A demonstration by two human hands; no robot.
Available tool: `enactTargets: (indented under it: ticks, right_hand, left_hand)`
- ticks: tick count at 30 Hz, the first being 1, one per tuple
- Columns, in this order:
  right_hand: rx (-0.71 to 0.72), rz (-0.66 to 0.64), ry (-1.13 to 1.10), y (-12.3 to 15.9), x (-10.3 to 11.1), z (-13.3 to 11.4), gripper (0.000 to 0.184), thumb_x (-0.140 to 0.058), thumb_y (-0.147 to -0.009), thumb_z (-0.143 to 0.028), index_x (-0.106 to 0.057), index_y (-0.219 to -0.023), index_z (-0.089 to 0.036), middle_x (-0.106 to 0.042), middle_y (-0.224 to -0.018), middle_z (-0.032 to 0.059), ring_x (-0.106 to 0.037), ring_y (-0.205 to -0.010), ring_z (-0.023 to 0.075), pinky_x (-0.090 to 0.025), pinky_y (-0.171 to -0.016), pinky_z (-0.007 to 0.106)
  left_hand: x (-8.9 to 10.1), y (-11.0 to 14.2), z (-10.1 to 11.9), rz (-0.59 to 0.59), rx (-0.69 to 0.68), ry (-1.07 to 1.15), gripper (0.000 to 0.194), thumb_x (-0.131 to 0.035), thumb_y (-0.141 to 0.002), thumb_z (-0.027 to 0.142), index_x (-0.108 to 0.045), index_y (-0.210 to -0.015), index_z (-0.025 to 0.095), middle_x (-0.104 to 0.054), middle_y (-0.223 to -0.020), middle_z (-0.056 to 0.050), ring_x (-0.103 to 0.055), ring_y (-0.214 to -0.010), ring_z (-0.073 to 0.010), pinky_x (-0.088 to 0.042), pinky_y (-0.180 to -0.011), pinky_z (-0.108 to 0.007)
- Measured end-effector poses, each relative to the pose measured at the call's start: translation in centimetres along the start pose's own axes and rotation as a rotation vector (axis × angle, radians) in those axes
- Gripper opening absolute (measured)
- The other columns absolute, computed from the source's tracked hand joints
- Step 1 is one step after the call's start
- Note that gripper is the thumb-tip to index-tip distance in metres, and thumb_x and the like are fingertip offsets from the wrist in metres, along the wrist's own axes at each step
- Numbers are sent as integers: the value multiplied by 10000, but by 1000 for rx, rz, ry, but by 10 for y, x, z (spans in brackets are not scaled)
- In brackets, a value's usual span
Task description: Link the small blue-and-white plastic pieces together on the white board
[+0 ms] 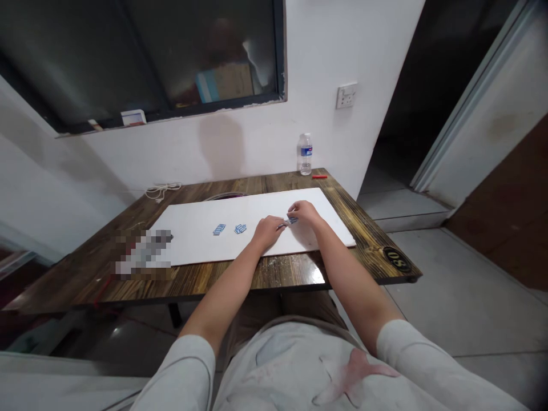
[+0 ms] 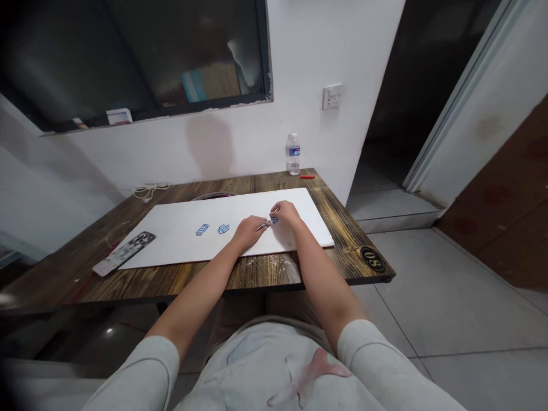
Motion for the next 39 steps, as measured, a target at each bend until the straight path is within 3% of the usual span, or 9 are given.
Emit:
enactTargets:
  ticks: [9, 17, 21, 26, 29, 34, 39]
  right_hand:
    - [-49, -26, 179, 5, -1, 8, 101, -759, -727, -225, -777, -815, -178, -761, -823, 51, -671, -747, 155, -445, -650, 217]
    - [-54, 8, 205, 7, 0, 7, 79, -817, -675, -232, -761, -729, -215, -741, -799, 55, -653, -746, 191, -445, -681, 273]
    - [-64, 18, 254, 7, 3, 6, 81, -827, -682, -248, -763, -731, -232, -741, -864, 69, -645, -855, 235, -440, -754, 317]
    - [15, 16, 282, 12, 2, -11, 164, -761, -790, -346, -786, -915, -242, -695, -1077, 110, -554, -1074, 308, -406, -876, 395]
    - [109, -41, 328, 18, -10, -27, 257, -760, -791, -427, -783, -988, -264, -636, -1169, 126, -467, -1162, 350, -380, -921, 436]
    - [156, -134, 400, 21, -32, -35, 309, -804, -749, -436, -772, -1011, -275, -595, -1196, 127, -430, -1179, 351, -364, -939, 441]
    - [130, -121, 342, 16, -34, -32, 281, -843, -694, -341, -748, -941, -246, -668, -1104, 85, -519, -1092, 299, -388, -900, 405]
  left_hand:
    - [3, -1, -1, 18, 27, 54, 276, -576, -899, 268, -715, -1137, 248, -695, -1229, -52, -592, -1173, -237, -442, -1036, -385]
    - [55, 15, -45, 372, 314, 116, 304, -476, -889, 142, -733, -1030, 222, -728, -1118, -56, -600, -1111, -254, -434, -1007, -408]
    - [68, 25, -70, 493, 456, 138, 305, -489, -857, 129, -745, -971, 248, -737, -1058, -47, -608, -1081, -264, -448, -972, -404]
    - [65, 32, -94, 554, 550, 263, 311, -504, -828, 134, -745, -979, 259, -742, -1056, -30, -626, -1067, -237, -458, -966, -372]
    - [60, 32, -100, 543, 571, 320, 323, -508, -810, 143, -744, -1000, 254, -742, -1066, -33, -638, -1051, -224, -469, -956, -358]
    - [54, 31, -99, 522, 572, 341, 298, -525, -807, 163, -745, -992, 244, -741, -1058, -44, -649, -1007, -222, -478, -946, -371]
    - [53, 28, -95, 530, 537, 331, 298, -499, -815, 144, -750, -945, 241, -747, -1034, -38, -652, -1019, -223, -483, -951, -374]
Point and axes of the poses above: each hand's wrist, its own y-axis away from the middle knuckle, its own x-axis out of the back of the hand, z = x × y, the point moved 10 cm from there along -y, towards the middle knuckle
